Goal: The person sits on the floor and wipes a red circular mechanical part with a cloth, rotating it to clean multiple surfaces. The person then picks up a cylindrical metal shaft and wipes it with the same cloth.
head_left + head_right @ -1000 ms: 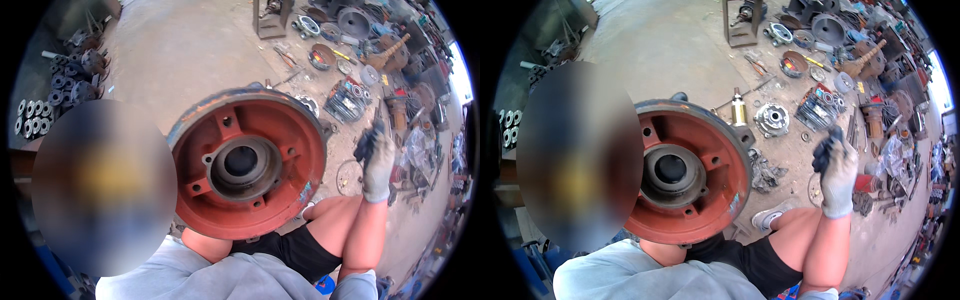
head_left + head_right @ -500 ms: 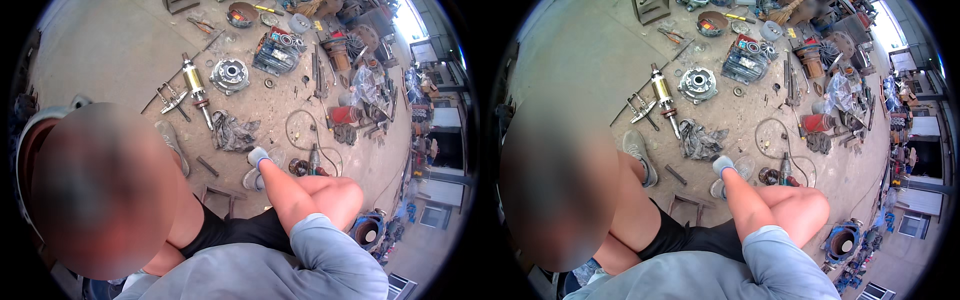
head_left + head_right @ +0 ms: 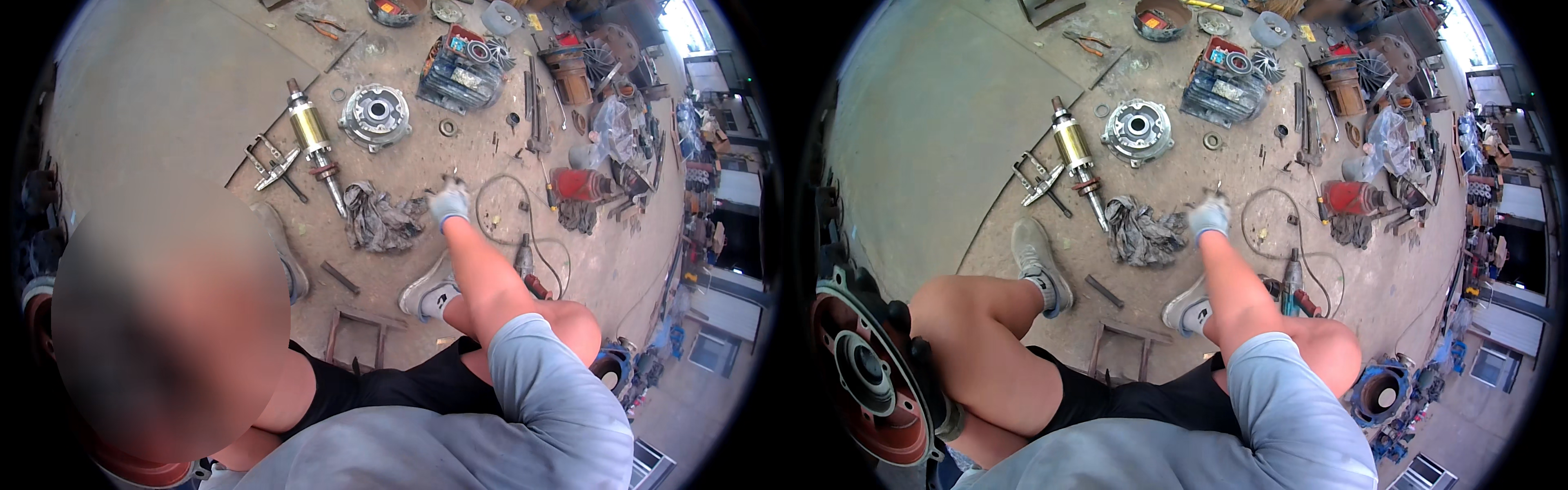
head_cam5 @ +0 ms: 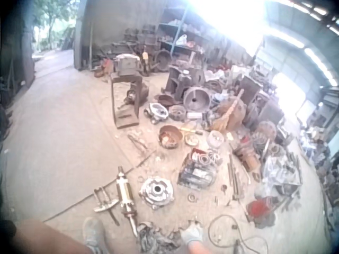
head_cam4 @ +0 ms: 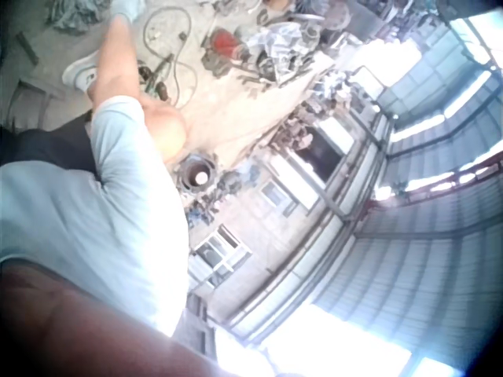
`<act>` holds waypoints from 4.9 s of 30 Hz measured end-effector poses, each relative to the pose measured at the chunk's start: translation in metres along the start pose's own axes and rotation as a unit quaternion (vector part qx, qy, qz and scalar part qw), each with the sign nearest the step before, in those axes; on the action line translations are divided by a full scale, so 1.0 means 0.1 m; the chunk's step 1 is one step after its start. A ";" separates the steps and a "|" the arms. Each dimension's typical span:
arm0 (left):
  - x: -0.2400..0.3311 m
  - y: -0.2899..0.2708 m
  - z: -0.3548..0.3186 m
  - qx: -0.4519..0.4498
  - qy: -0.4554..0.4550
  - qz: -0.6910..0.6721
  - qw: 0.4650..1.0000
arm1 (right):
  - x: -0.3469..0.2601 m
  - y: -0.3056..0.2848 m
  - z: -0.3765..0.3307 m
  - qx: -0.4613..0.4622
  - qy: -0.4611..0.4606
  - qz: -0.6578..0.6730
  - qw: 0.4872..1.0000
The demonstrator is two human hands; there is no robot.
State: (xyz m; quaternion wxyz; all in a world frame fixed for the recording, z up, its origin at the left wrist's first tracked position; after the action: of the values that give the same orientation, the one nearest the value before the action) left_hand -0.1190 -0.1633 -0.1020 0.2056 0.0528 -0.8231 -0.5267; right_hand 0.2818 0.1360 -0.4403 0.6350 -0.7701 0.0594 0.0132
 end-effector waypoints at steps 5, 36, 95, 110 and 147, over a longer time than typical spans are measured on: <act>-0.03 -0.05 0.09 0.003 -0.009 -0.003 1.000 | -0.94 0.25 -0.58 -0.178 -0.056 -0.057 0.981; -0.28 1.36 -0.32 -0.284 0.041 -0.104 0.952 | -1.29 -4.98 -2.57 0.033 -0.281 0.569 0.773; -0.91 0.87 -0.34 -0.264 -0.242 -0.203 0.911 | -2.46 -4.85 -3.25 -0.066 -0.627 -0.322 0.706; -0.97 1.01 -0.64 -0.363 -0.158 0.121 0.910 | -1.78 -4.50 -3.25 -0.272 -0.378 0.270 0.842; -0.39 1.17 -0.09 -0.190 -0.194 -0.107 0.956 | -1.85 -5.06 -2.94 0.052 -0.501 0.207 0.839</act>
State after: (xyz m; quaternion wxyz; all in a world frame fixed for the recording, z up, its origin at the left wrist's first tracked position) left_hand -0.0646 -0.1073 -0.0055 -0.0097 -0.0026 -0.7216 -0.6922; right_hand 0.1367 -0.0435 0.1287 0.5996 -0.5942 -0.1087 0.5251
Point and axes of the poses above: each hand's wrist, its own z-axis towards the middle knuckle, its own y-axis out of the palm, x = y × z, the point moved 3 cm from there along z, towards the middle knuckle, and after that the axes turned 5 degrees about -z, right-handed, at the moved point
